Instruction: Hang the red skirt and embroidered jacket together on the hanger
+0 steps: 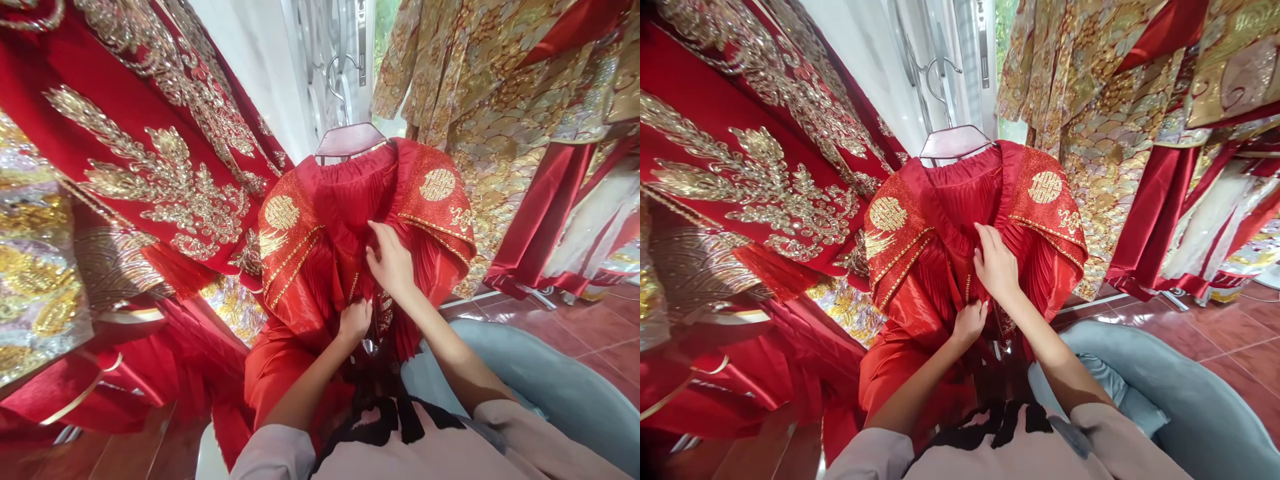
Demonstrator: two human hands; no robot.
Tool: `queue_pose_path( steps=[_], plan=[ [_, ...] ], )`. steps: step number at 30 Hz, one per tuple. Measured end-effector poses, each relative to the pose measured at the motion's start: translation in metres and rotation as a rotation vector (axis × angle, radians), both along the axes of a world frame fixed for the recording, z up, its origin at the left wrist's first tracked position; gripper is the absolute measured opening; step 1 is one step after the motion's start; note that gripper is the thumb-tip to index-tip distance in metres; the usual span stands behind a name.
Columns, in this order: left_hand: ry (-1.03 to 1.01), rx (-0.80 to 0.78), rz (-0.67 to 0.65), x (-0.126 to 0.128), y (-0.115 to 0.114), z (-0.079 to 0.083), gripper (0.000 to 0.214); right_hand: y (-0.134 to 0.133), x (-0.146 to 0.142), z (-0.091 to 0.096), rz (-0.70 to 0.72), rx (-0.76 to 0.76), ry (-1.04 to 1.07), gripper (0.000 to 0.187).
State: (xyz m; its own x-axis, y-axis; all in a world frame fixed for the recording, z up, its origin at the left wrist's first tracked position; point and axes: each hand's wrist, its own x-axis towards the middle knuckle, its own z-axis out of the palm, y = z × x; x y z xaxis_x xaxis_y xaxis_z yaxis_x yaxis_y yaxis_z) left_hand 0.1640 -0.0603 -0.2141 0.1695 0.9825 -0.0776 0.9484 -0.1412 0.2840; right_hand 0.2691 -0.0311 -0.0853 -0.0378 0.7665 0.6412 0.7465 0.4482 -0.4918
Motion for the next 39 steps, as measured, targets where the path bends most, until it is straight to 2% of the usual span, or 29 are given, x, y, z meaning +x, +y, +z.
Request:
queue_pose_path(
  steps=[3, 6, 10, 17, 20, 22, 25, 28, 30, 32, 34, 37, 39],
  plan=[
    [0.006, -0.002, 0.006, 0.0, 0.001, 0.0, 0.039, 0.011, -0.007, 0.008, 0.175, -0.145, -0.111, 0.058],
    [0.008, -0.002, 0.004, -0.001, 0.002, 0.002, 0.038, 0.019, -0.01, 0.003, 0.15, -0.296, -0.188, 0.05],
    [-0.001, -0.004, 0.003, -0.006, 0.004, 0.005, 0.038, 0.01, -0.006, -0.004, 0.07, -0.201, -0.109, 0.038],
    [-0.027, -0.006, 0.024, -0.009, 0.009, 0.007, 0.039, -0.025, 0.001, 0.005, -0.053, -0.095, -0.069, 0.029],
    [-0.035, -0.003, 0.047, -0.01, 0.007, 0.008, 0.042, -0.025, 0.005, 0.0, -0.008, -0.027, 0.046, 0.027],
    [-0.073, 0.027, 0.086, -0.012, 0.004, 0.014, 0.039, -0.022, 0.008, -0.006, 0.034, -0.063, 0.101, 0.024],
    [-0.334, 0.227, 0.185, -0.013, -0.001, 0.037, 0.03, -0.021, 0.011, -0.016, 0.077, -0.178, 0.173, 0.019],
    [-0.73, 0.411, 0.139, -0.008, -0.001, 0.073, 0.033, -0.026, 0.009, -0.022, 0.17, -0.25, 0.174, 0.021],
    [-0.948, 0.388, 0.07, -0.004, 0.004, 0.094, 0.039, -0.03, 0.007, -0.024, 0.19, -0.276, 0.089, 0.024],
    [-1.123, 0.28, 0.056, -0.002, 0.012, 0.105, 0.041, -0.032, 0.007, -0.024, 0.165, -0.299, -0.009, 0.026],
    [-1.255, 0.173, 0.082, -0.003, 0.017, 0.107, 0.04, -0.032, 0.012, -0.023, 0.194, -0.34, -0.045, 0.026],
    [-1.332, 0.138, 0.137, -0.007, 0.018, 0.097, 0.034, -0.026, 0.024, -0.024, 0.305, -0.39, 0.065, 0.028],
    [-1.332, 0.166, 0.15, -0.008, 0.016, 0.089, 0.031, -0.018, 0.029, -0.028, 0.189, -0.322, 0.186, 0.031]
  ],
)
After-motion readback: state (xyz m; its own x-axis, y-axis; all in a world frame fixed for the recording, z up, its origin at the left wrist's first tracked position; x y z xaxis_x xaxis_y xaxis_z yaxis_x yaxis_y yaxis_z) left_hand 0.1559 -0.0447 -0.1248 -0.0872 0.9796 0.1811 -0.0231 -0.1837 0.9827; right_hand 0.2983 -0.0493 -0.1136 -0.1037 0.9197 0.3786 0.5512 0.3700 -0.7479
